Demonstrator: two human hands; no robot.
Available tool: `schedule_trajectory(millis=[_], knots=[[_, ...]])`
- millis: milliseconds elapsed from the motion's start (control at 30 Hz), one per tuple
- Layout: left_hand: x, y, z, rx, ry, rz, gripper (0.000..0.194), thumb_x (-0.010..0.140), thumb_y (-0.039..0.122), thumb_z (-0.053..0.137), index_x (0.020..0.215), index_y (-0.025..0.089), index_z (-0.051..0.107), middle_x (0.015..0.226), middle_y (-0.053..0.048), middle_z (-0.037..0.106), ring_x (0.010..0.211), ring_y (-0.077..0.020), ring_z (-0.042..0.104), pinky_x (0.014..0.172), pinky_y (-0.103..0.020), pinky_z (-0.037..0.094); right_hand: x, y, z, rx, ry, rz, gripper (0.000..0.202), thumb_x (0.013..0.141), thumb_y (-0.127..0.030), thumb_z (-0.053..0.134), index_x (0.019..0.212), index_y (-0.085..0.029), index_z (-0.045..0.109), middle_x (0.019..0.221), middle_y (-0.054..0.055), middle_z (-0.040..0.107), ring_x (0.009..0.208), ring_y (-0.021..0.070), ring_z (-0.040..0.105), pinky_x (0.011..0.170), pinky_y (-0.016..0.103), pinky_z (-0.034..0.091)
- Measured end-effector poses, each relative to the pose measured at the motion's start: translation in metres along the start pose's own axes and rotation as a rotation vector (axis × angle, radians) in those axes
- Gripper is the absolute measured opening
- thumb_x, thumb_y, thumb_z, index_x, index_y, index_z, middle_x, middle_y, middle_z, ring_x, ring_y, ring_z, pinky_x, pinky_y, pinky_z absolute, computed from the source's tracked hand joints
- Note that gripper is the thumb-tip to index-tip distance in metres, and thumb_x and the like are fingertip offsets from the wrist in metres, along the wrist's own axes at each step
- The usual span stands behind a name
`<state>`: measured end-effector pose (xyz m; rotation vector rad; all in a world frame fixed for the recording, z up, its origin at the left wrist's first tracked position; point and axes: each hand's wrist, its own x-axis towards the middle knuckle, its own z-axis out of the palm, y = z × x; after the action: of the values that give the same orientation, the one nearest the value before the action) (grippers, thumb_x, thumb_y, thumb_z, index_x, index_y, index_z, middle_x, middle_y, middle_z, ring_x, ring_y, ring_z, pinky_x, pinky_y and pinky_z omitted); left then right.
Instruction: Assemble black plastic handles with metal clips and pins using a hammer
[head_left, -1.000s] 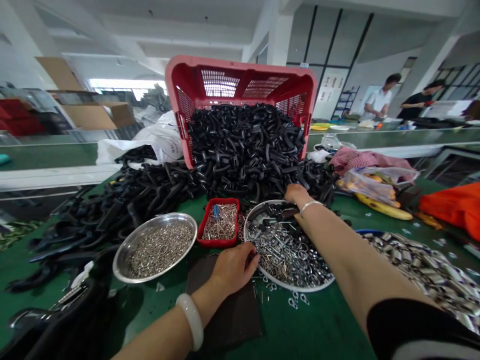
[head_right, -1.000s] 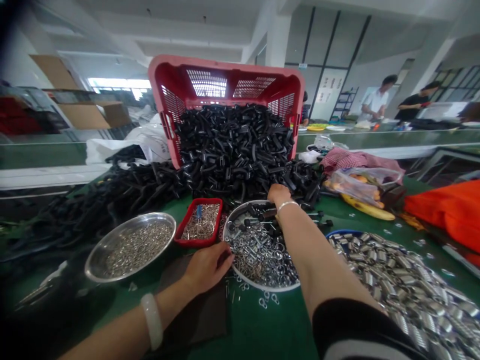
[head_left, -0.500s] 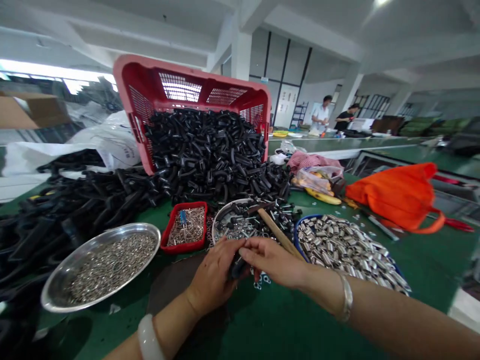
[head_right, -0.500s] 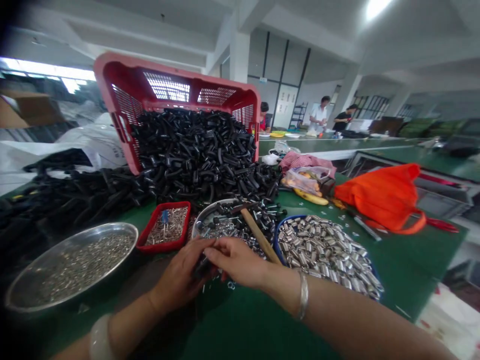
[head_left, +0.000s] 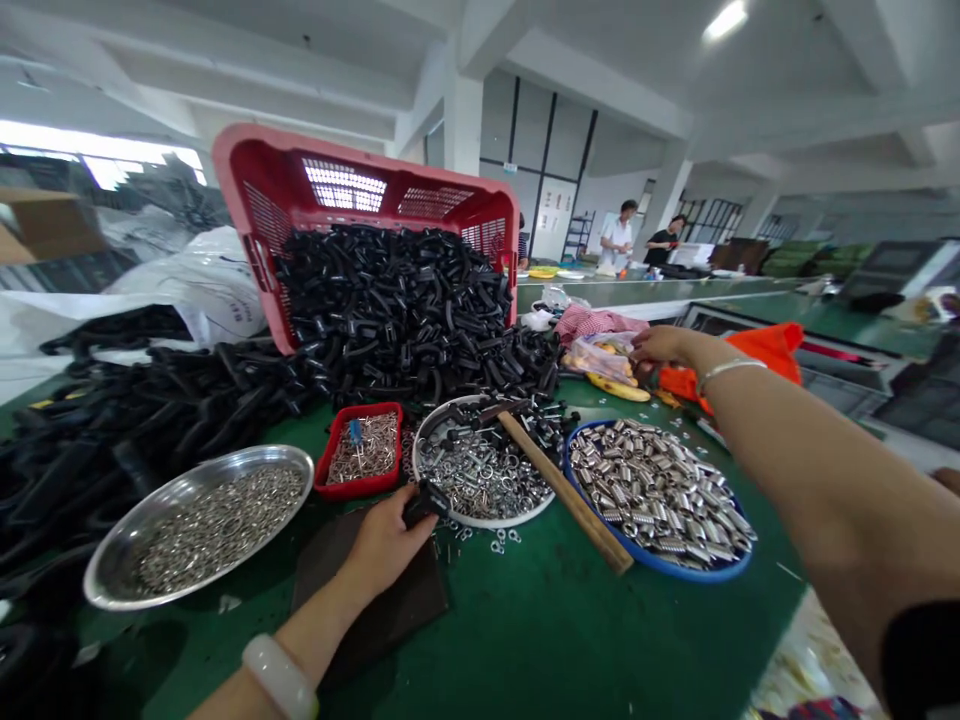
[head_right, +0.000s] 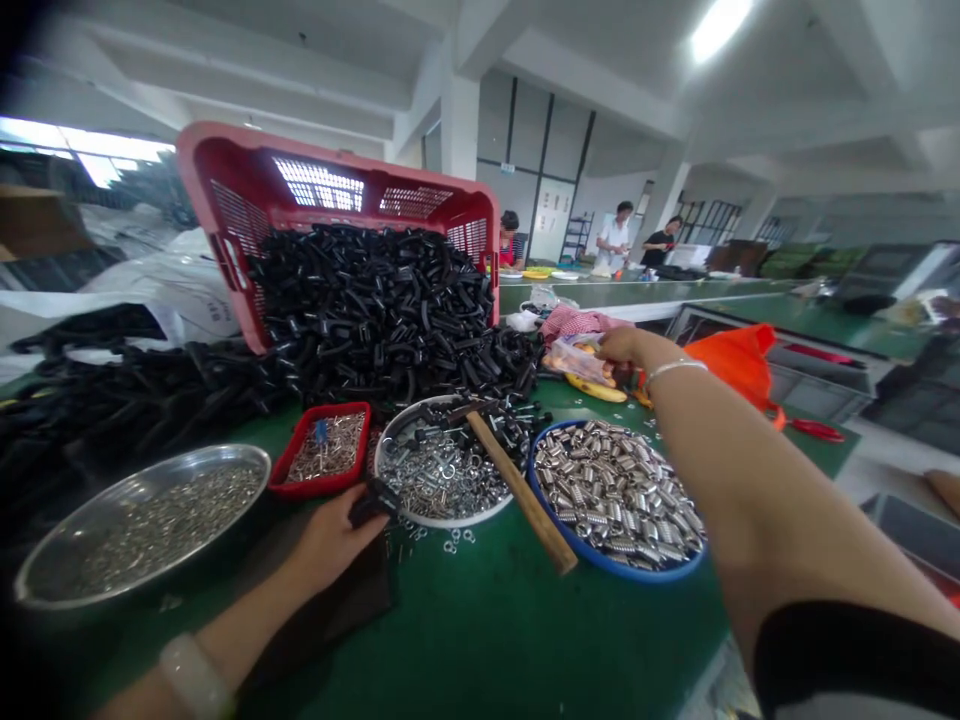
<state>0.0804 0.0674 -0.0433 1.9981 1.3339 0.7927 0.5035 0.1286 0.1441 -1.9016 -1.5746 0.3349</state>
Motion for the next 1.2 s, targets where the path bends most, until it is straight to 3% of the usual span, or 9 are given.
schedule_trajectory(millis=[133, 233, 333, 533, 667, 800, 933, 1033, 1200], knots=[[-0.001, -0.006, 0.0, -0.199, 0.053, -0.019, 0.033, 0.072, 0.034, 0.054, 0.098, 0.015, 0.056, 0.093, -0.004, 0.066, 0.083, -0.0197, 0.061, 0.076, -0.031, 0.047, -0.045, 0.001, 0.037, -0.647, -0.258, -0.081, 0.023, 0.074, -0.029, 0.051, 0.08, -0.013, 0.066, 0.068, 0.008, 0.065, 0.072, 0.023, 0.062, 0.07, 0.036, 0.043], [0.0, -0.009, 0.0, -0.202, 0.038, -0.013, 0.034, 0.071, 0.037, 0.054, 0.098, 0.015, 0.057, 0.092, -0.003, 0.066, 0.082, -0.0191, 0.061, 0.075, -0.03, 0.047, -0.105, 0.019, 0.073, -0.703, -0.397, -0.1, 0.026, 0.063, -0.038, 0.062, 0.084, -0.022, 0.068, 0.092, 0.008, 0.067, 0.086, 0.0267, 0.061, 0.072, 0.036, 0.044], [0.002, -0.008, 0.0, -0.11, 0.015, -0.028, 0.034, 0.071, 0.039, 0.054, 0.095, 0.016, 0.057, 0.088, -0.003, 0.066, 0.08, -0.0198, 0.06, 0.075, -0.03, 0.046, -0.148, 0.035, 0.092, -0.75, -0.45, -0.123, 0.038, 0.071, -0.039, 0.055, 0.105, -0.024, 0.061, 0.108, 0.008, 0.062, 0.097, 0.0266, 0.057, 0.078, 0.037, 0.043], [0.0, -0.004, -0.002, -0.086, 0.012, -0.028, 0.035, 0.072, 0.042, 0.051, 0.094, 0.015, 0.056, 0.086, -0.003, 0.065, 0.078, -0.0193, 0.061, 0.07, -0.028, 0.046, -0.154, 0.049, 0.087, -0.483, -0.434, -0.094, 0.04, 0.071, -0.043, 0.053, 0.104, -0.02, 0.058, 0.079, 0.005, 0.065, 0.072, 0.0192, 0.06, 0.064, 0.03, 0.045], [-0.002, -0.003, -0.001, -0.088, 0.05, 0.006, 0.034, 0.071, 0.041, 0.052, 0.092, 0.015, 0.057, 0.084, -0.002, 0.066, 0.076, -0.0183, 0.061, 0.068, -0.026, 0.046, -0.145, 0.057, 0.078, -0.261, -0.249, 0.052, 0.032, 0.069, -0.041, 0.056, 0.09, -0.018, 0.056, 0.065, 0.002, 0.059, 0.062, 0.0169, 0.057, 0.057, 0.028, 0.045], [-0.001, -0.006, 0.001, -0.104, 0.03, -0.027, 0.036, 0.072, 0.044, 0.05, 0.092, 0.015, 0.057, 0.076, -0.002, 0.064, 0.064, -0.0166, 0.059, 0.058, -0.025, 0.045, -0.157, 0.031, 0.077, 0.163, -0.086, 0.105, 0.034, 0.075, -0.04, 0.051, 0.101, -0.019, 0.046, 0.079, 0.003, 0.056, 0.071, 0.0169, 0.06, 0.063, 0.03, 0.049], [0.004, -0.004, -0.004, -0.08, -0.13, -0.071, 0.037, 0.076, 0.045, 0.044, 0.092, 0.014, 0.058, 0.065, -0.002, 0.062, 0.052, -0.0155, 0.056, 0.05, -0.025, 0.043, -0.199, -0.021, 0.094, 0.594, -0.392, 0.11, 0.047, 0.08, -0.037, 0.044, 0.123, -0.029, 0.028, 0.093, 0.003, 0.051, 0.077, 0.0173, 0.061, 0.056, 0.03, 0.052], [0.014, 0.008, -0.008, 0.076, -0.168, 0.006, 0.028, 0.074, 0.037, 0.049, 0.087, 0.016, 0.062, 0.077, -0.005, 0.065, 0.068, -0.0186, 0.06, 0.062, -0.027, 0.045, -0.228, -0.046, 0.12, 0.465, -0.617, 0.049, 0.062, 0.079, -0.032, 0.046, 0.133, -0.031, 0.014, 0.092, 0.003, 0.052, 0.066, 0.0152, 0.059, 0.048, 0.028, 0.048], [0.036, 0.039, 0.002, 0.321, -0.241, 0.019, 0.022, 0.069, 0.03, 0.054, 0.083, 0.017, 0.065, 0.083, -0.007, 0.067, 0.074, -0.0194, 0.06, 0.066, -0.027, 0.044, -0.237, -0.046, 0.162, 0.048, -0.535, -0.163, 0.051, 0.081, -0.027, 0.044, 0.13, -0.019, 0.03, 0.081, 0.005, 0.06, 0.081, 0.0197, 0.056, 0.077, 0.036, 0.043]])
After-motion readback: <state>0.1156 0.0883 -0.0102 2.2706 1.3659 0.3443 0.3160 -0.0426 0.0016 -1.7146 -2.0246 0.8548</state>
